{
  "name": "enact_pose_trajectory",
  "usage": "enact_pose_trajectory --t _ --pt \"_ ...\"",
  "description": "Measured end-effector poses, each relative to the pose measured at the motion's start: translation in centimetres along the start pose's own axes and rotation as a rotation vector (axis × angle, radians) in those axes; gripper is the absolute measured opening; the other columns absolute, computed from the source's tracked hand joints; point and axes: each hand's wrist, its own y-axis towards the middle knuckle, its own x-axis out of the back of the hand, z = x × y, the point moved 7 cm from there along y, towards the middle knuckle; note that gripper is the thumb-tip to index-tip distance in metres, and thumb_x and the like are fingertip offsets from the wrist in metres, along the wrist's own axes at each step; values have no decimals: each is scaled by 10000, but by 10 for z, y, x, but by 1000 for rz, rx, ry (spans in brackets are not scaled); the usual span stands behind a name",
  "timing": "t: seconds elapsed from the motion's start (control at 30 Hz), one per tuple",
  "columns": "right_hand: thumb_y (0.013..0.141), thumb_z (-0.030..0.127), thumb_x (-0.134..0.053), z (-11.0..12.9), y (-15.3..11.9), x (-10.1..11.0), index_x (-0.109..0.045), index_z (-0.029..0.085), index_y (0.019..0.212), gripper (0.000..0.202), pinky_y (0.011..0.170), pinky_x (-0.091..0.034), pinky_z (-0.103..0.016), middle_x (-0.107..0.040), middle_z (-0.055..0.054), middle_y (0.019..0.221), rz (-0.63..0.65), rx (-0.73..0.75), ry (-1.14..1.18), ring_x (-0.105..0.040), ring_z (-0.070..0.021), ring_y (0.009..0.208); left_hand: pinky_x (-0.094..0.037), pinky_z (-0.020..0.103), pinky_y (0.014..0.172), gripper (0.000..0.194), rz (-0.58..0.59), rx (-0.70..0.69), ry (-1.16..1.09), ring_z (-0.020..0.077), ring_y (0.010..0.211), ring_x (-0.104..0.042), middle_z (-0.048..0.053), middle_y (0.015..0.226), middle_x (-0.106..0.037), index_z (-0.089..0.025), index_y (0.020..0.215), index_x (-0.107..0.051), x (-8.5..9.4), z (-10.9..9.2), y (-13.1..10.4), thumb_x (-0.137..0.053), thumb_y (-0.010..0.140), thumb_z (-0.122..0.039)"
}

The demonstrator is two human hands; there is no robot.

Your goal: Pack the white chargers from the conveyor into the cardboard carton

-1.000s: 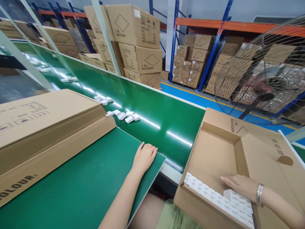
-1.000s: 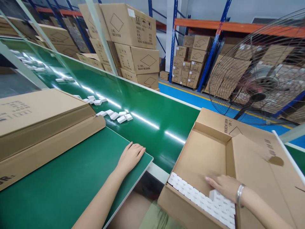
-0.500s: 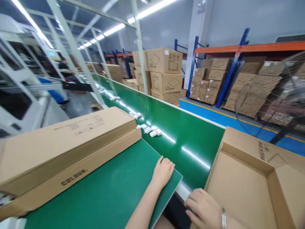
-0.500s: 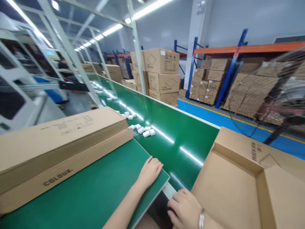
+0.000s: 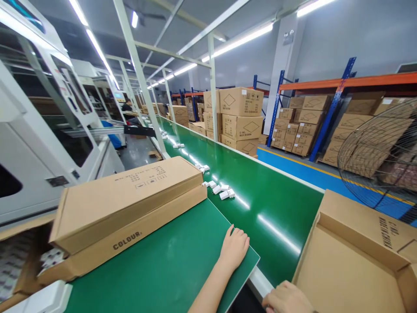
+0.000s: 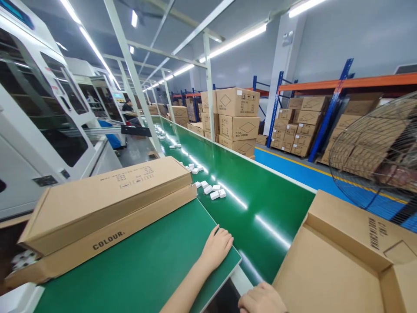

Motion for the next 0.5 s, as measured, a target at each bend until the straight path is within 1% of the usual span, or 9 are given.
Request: enact_pose_trajectory --t 0.13,0.2,0.27,0.4,0.5 --pt "635 -5 -409 -5 -1 -6 -551 260 906 404 663 -338 -221 -631 79 683 10 -47 46 -576 -95 621 -252 397 1057 360 -13 -9 9 132 872 -537 4 797 -608 -182 751 -605 0 -2 -1 -283 905 -221" --pt "614 -20 -413 -5 -2 -8 -542 262 927 441 658 -335 -219 -630 92 680 25 -39 59 -575 -88 618 -254 400 1055 362 -13 -8 14 133 865 -538 6 788 -608 -180 744 -605 0 -3 -1 -282 904 -217" --pt "629 -13 -423 -5 -1 -8 -540 263 919 418 652 -335 -223 -634 94 701 23 -23 47 -575 -87 621 -257 403 1052 364 -9 -3 14 134 859 -540 7 778 -607 -179 731 -604 0 -3 0 -284 901 -216" --pt "674 24 -453 -4 0 -8 -548 258 852 309 636 -351 -233 -623 84 685 2 17 -7 -572 -95 610 -253 407 1053 366 -2 12 0 133 858 -541 7 771 -608 -179 719 -603 0 -1 1 -285 898 -211" --pt "719 51 -477 -2 -1 -11 -565 252 825 244 621 -383 -246 -615 63 665 26 45 -120 -576 -110 601 -237 401 1062 369 13 26 -21 133 883 -541 10 797 -615 -180 730 -609 -1 -2 1 -281 897 -211"
